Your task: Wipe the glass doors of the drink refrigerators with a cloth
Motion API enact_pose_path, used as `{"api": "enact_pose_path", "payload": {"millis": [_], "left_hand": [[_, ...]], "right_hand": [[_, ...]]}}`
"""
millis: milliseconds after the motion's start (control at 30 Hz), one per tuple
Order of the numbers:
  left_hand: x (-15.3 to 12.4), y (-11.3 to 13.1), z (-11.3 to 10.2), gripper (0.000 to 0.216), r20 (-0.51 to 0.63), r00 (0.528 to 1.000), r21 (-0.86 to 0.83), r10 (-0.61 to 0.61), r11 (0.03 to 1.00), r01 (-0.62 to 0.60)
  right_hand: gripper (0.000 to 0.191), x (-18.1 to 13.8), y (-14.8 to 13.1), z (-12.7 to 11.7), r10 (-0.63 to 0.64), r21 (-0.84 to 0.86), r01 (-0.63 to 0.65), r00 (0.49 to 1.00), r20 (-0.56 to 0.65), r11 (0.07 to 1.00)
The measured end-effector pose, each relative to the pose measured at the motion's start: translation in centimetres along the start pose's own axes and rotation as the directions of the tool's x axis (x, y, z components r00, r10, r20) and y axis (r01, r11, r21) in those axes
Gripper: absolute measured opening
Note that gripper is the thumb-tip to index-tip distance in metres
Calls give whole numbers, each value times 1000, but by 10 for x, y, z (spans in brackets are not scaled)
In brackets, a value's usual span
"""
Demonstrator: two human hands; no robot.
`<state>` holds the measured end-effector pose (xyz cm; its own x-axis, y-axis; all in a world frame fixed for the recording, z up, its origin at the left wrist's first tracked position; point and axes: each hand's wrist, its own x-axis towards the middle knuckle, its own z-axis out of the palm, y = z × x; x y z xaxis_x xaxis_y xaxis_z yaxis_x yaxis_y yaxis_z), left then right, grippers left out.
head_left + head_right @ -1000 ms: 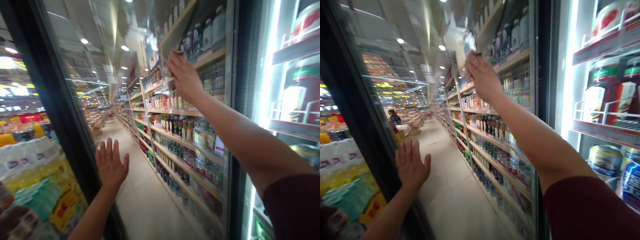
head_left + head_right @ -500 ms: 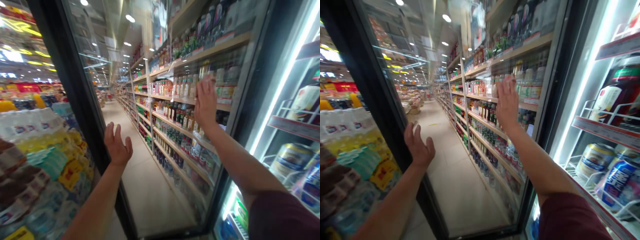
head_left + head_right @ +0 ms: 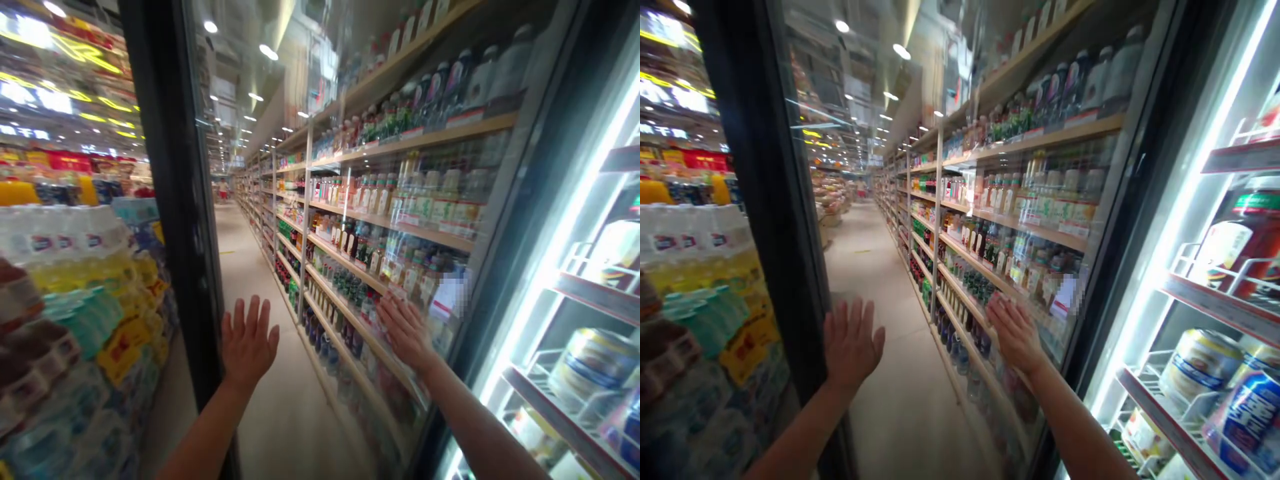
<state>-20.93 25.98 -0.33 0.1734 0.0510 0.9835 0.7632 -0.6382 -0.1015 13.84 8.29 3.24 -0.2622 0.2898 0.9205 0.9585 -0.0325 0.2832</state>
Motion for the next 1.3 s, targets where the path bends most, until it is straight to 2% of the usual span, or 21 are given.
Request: {"api": "enact_pose_path", "payload": {"millis": [33, 100, 167, 200, 233, 267, 300, 367, 400, 467, 533, 600, 700, 767, 833, 933, 967, 1033, 1100, 1167, 1300], "left_hand": [[0, 0, -1, 76, 0, 1000, -2, 0, 1000, 0], [0, 1, -1, 76, 4, 1000, 1, -10, 1000, 10], [-1, 1, -2, 76, 3, 1000, 15, -13, 1000, 13], [-2, 2, -2, 76, -1, 1000, 24, -8, 1000, 8], [-2, 2, -2, 76, -5, 1000, 31, -1, 1000, 1], [-2, 2, -2, 76, -7, 1000, 34, 4, 999, -4], [-1, 2, -2, 76, -5, 1000, 30, 7, 1000, -7], [-1, 1, -2, 75, 2, 1000, 11, 1, 1000, -1], [0, 1, -2, 75, 4, 1000, 0, -3, 1000, 3], [2, 1, -2, 75, 3, 1000, -13, 1, 1000, -1], [3, 1, -2, 75, -10, 1000, -11, 13, 1000, -13], [3, 1, -2, 76, -21, 999, -5, 27, 1000, -27], [2, -1, 0, 75, -10, 1000, -33, 20, 999, -20], [0, -2, 1, 73, 3, 1000, -62, -2, 998, 2], [-2, -3, 3, 71, 12, 1000, -59, -14, 998, 15], [-3, -3, 4, 70, 26, 999, -24, -23, 999, 23], [-4, -3, 5, 70, 29, 999, -21, -25, 999, 25], [-4, -4, 5, 70, 29, 999, -23, -28, 999, 28], [-3, -4, 5, 70, 30, 999, -27, -28, 999, 29], [-2, -4, 5, 69, 23, 999, -32, -23, 999, 24], [0, -4, 5, 70, -1, 1000, -28, 6, 1000, -6]], "right_hand": [[56, -2, -1, 0, -6, 18, 5, 1000, 22, 1000], [56, 8, 4, -1, 163, 17, -162, 980, -116, 987], [55, 25, 6, 0, 378, 44, -385, 869, -321, 922], [55, 32, 2, 1, 441, 60, -453, 815, -375, 889], [55, 37, -7, 4, 465, 63, -481, 794, -393, 875], [55, 39, -18, 7, 446, 52, -462, 814, -372, 885], [57, 39, -32, 11, 379, 35, -388, 872, -310, 921], [59, 41, -59, 16, 160, 37, -156, 977, -144, 987], [60, 44, -69, 17, 72, 54, -67, 993, -90, 996], [61, 58, -81, 18, 58, 71, -51, 994, -93, 996], [61, 78, -88, 20, 182, 61, -174, 966, -186, 983], [61, 99, -97, 23, 217, 56, -210, 950, -225, 976], [56, 124, -119, 31, -28, 57, 36, 990, -140, 998], [53, 142, -131, 35, -186, 90, 192, 980, -68, 977], [54, 164, -137, 36, -163, 133, 164, 986, -18, 977], [59, 193, -144, 36, 25, 159, -29, 999, 27, 987], [58, 199, -149, 37, 36, 156, -39, 999, 24, 987], [55, 205, -159, 39, -90, 148, 87, 996, 11, 985], [51, 208, -166, 42, -279, 152, 273, 960, 20, 950], [50, 216, -167, 42, -324, 163, 314, 946, 33, 935], [54, 236, -161, 40, -24, 154, 27, 999, -23, 988]]}}
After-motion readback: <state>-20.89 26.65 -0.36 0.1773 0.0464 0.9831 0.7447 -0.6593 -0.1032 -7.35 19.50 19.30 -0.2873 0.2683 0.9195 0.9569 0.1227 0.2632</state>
